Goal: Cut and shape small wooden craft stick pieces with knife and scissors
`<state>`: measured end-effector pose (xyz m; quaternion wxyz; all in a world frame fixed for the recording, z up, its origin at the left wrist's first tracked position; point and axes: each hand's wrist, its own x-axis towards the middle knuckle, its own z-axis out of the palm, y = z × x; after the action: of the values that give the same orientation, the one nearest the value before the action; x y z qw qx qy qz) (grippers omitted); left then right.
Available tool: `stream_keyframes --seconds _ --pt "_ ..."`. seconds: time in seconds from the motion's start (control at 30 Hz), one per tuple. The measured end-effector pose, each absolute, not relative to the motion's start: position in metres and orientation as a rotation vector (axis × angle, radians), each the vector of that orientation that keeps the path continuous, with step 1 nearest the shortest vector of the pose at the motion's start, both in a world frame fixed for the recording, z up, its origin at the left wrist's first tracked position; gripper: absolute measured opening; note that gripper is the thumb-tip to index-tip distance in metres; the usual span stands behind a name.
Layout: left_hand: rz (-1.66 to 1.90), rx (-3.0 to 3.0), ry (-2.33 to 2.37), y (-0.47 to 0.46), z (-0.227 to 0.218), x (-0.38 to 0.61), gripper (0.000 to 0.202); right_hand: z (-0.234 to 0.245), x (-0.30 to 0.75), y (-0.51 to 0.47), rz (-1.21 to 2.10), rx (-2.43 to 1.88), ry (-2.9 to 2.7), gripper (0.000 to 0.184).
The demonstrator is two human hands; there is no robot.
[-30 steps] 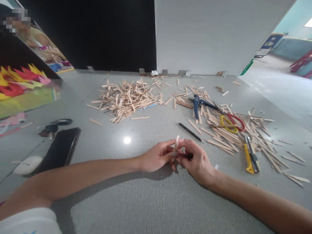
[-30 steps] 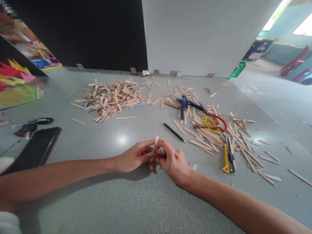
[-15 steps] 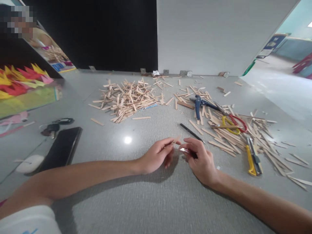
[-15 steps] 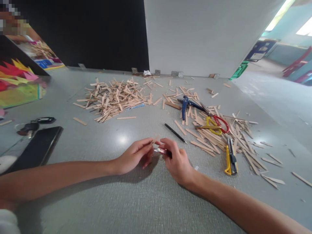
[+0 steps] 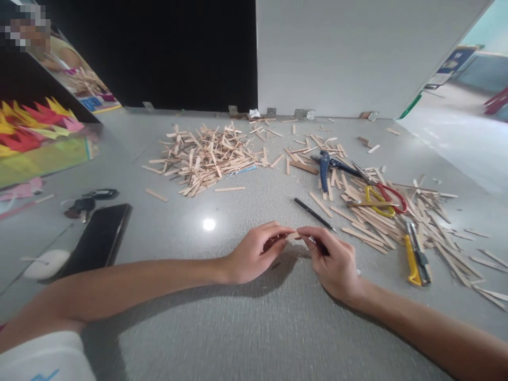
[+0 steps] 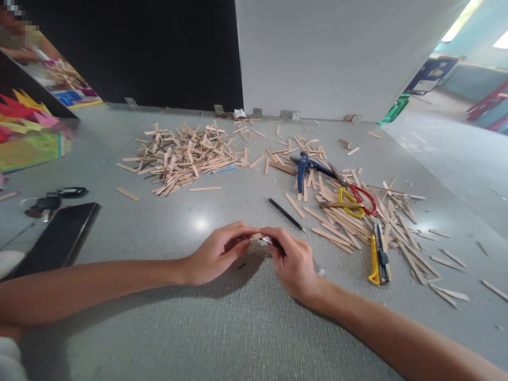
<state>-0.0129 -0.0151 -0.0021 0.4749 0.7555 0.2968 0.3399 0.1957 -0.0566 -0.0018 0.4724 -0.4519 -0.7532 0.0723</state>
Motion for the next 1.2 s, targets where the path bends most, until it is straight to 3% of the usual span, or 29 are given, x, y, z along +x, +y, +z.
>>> stream_keyframes --seconds 0.2,0.47,0.8,1.2 --pt "0.817 1.663 0.819 -0.013 0.003 -0.013 0.026 -0.003 0.195 -0.056 0.178 -1.137 -1.822 0.022" --pt "0.821 1.853 0.864 -0.009 0.009 -0.014 0.017 -0.005 0.196 -0.057 0.209 -1.160 -1.853 0.023" --pt "0.950 2.120 0.781 -0.005 -0.003 -0.018 0.024 -0.005 0.198 -0.056 0.213 -1.160 -1.916 0.030" --pt "0.745 1.732 0.885 0.002 0.003 -0.014 0.015 -0.002 0.196 -0.056 0.208 -1.147 -1.935 0.033"
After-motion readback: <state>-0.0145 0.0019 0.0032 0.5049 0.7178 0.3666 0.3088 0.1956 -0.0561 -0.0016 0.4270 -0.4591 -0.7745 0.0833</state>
